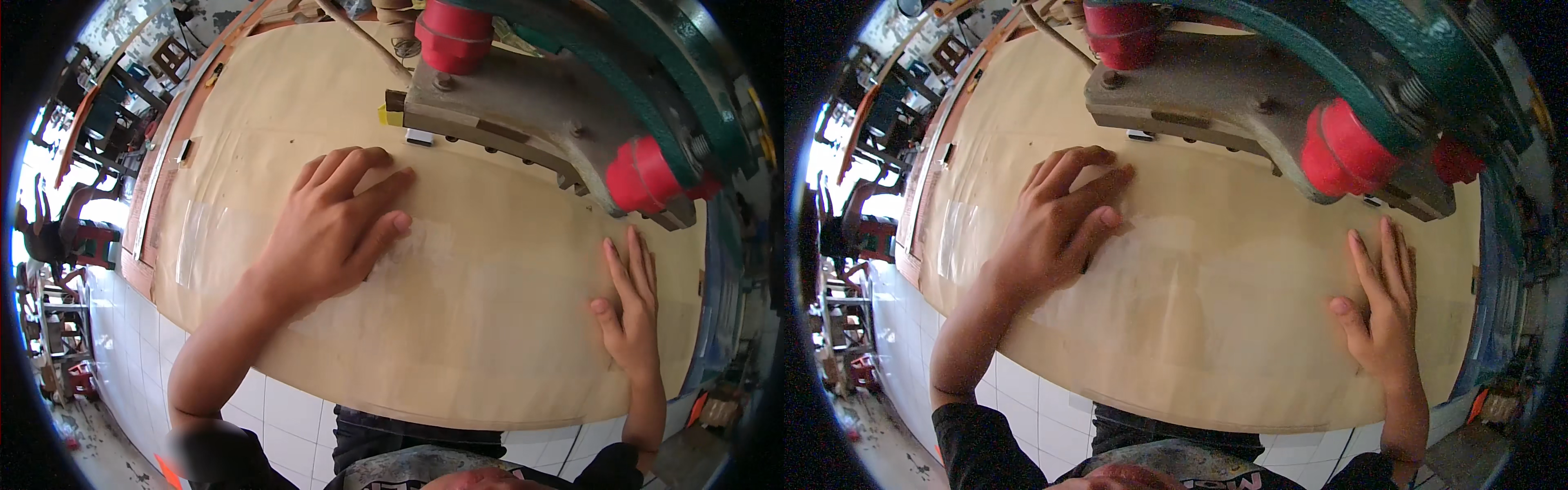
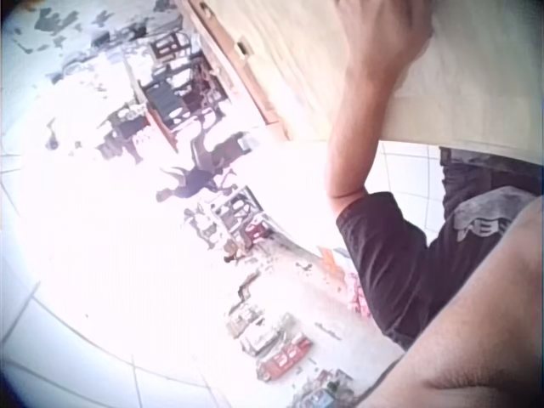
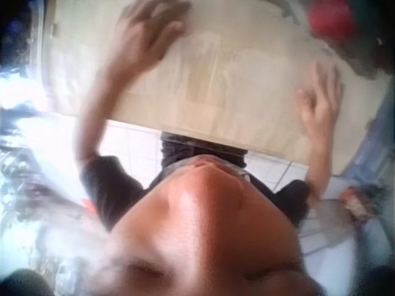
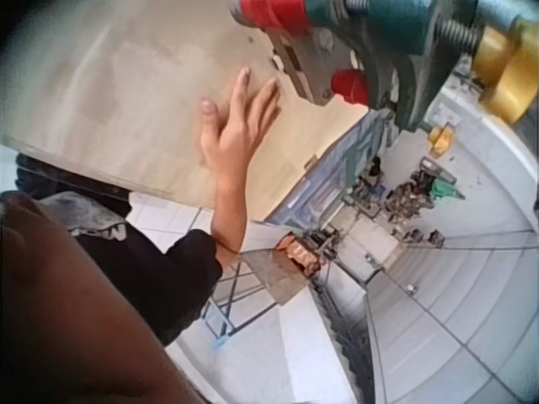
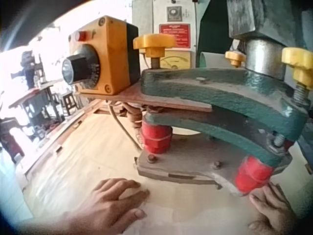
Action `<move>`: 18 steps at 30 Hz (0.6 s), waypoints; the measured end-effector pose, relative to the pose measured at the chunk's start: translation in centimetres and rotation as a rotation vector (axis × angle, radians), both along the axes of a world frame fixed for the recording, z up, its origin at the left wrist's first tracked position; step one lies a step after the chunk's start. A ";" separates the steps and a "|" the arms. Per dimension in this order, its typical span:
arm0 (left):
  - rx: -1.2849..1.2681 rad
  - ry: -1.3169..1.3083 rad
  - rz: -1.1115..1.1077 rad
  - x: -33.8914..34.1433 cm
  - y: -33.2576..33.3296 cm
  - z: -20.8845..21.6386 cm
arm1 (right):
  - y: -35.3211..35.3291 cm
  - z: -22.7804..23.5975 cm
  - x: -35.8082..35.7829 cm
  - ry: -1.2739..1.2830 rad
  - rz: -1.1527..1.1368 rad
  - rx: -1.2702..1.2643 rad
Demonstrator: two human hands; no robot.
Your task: The person aligns plastic sheets on a work surface and seals them using a heat press machine.
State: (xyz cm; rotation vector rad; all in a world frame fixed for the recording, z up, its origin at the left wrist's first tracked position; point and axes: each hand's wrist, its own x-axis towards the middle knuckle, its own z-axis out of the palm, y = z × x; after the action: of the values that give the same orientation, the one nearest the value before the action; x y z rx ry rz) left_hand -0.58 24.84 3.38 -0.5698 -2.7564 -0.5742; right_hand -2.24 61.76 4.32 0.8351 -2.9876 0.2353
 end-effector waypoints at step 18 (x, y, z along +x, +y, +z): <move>0.204 -0.077 -0.034 -0.2 -1.4 -0.8 | 0.0 -0.2 -0.1 -0.010 0.012 -0.138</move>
State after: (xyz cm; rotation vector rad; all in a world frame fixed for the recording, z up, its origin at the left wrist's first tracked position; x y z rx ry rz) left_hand -0.83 23.40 2.58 -0.5576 -2.7183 -0.8897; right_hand -2.32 61.77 4.16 0.8403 -2.9347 0.4411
